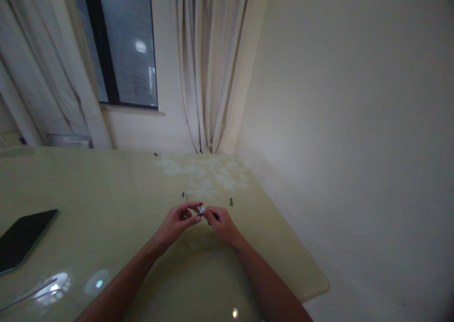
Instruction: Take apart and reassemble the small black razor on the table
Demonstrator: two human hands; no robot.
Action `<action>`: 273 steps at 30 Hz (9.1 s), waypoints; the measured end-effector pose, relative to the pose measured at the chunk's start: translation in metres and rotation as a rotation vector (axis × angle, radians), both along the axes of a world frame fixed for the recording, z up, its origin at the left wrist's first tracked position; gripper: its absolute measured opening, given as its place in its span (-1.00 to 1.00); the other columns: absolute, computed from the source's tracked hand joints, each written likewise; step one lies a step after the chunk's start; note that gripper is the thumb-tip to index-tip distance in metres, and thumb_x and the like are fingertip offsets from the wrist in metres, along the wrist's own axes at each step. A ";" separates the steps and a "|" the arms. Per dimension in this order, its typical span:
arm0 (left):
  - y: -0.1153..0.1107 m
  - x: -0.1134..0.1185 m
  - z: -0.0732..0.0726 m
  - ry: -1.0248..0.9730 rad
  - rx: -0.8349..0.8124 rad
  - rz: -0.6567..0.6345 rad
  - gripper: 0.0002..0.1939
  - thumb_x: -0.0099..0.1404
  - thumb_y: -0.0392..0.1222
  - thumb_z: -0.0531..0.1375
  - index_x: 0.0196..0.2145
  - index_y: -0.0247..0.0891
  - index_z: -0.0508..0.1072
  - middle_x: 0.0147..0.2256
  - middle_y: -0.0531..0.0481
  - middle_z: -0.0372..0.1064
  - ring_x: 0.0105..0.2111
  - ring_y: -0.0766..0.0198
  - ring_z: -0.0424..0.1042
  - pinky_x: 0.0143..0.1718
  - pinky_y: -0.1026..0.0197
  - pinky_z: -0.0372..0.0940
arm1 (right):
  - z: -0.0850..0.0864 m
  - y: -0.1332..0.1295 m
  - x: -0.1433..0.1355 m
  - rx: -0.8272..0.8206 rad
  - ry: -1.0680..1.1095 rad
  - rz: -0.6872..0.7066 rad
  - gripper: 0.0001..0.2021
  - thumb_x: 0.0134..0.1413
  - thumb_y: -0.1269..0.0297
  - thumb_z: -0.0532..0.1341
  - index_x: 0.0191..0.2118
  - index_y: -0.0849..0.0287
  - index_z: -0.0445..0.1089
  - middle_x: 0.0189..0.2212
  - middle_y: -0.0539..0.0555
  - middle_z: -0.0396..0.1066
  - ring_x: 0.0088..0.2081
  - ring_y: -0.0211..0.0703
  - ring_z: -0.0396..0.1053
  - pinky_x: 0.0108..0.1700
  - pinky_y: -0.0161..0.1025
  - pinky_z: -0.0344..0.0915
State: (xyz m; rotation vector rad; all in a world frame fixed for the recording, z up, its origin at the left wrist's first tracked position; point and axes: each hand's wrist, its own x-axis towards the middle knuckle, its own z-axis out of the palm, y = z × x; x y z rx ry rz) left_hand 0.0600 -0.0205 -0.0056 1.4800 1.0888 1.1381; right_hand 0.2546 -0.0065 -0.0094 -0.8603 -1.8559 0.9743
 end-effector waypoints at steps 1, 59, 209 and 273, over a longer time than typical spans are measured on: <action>0.000 0.000 -0.001 0.000 -0.003 -0.010 -0.38 0.09 0.10 0.43 0.05 -0.25 0.57 -0.49 0.15 0.21 -0.48 0.35 0.18 -0.43 0.28 0.07 | 0.001 0.000 0.000 0.004 -0.005 0.003 -0.52 0.35 -0.10 0.11 -0.43 0.20 0.39 -0.58 -0.08 0.11 -0.50 -0.29 0.05 -0.43 -0.30 -0.01; -0.003 -0.007 0.000 -0.218 -0.061 -0.160 -0.51 0.05 -0.12 0.48 -0.03 -0.21 0.64 -0.20 -0.07 0.64 -0.18 0.09 0.56 0.01 0.00 0.40 | 0.008 -0.009 0.008 0.068 -0.194 0.166 -0.69 0.40 0.14 0.08 -0.34 0.17 0.39 -0.53 -0.07 0.25 -0.48 -0.28 0.20 -0.35 -0.34 0.10; 0.001 -0.004 -0.008 0.174 0.259 0.191 -0.56 0.09 -0.03 0.40 -0.06 -0.21 0.58 -0.49 0.14 0.39 -0.54 0.35 0.24 -0.45 0.29 0.19 | -0.003 0.001 0.008 -0.344 -0.015 0.126 -0.51 0.33 -0.14 0.09 -0.45 0.16 0.29 -0.67 -0.14 0.03 -0.62 -0.34 -0.03 -0.54 -0.34 -0.07; 0.000 -0.011 -0.002 0.184 0.263 0.209 -0.61 0.09 -0.04 0.38 -0.11 -0.18 0.59 -0.42 0.09 0.45 -0.51 0.34 0.32 -0.45 0.30 0.25 | -0.002 -0.002 0.006 0.049 -0.273 -0.107 -0.53 0.41 -0.01 0.05 -0.18 0.15 0.65 -0.50 0.00 0.43 -0.44 -0.22 0.29 -0.35 -0.32 0.06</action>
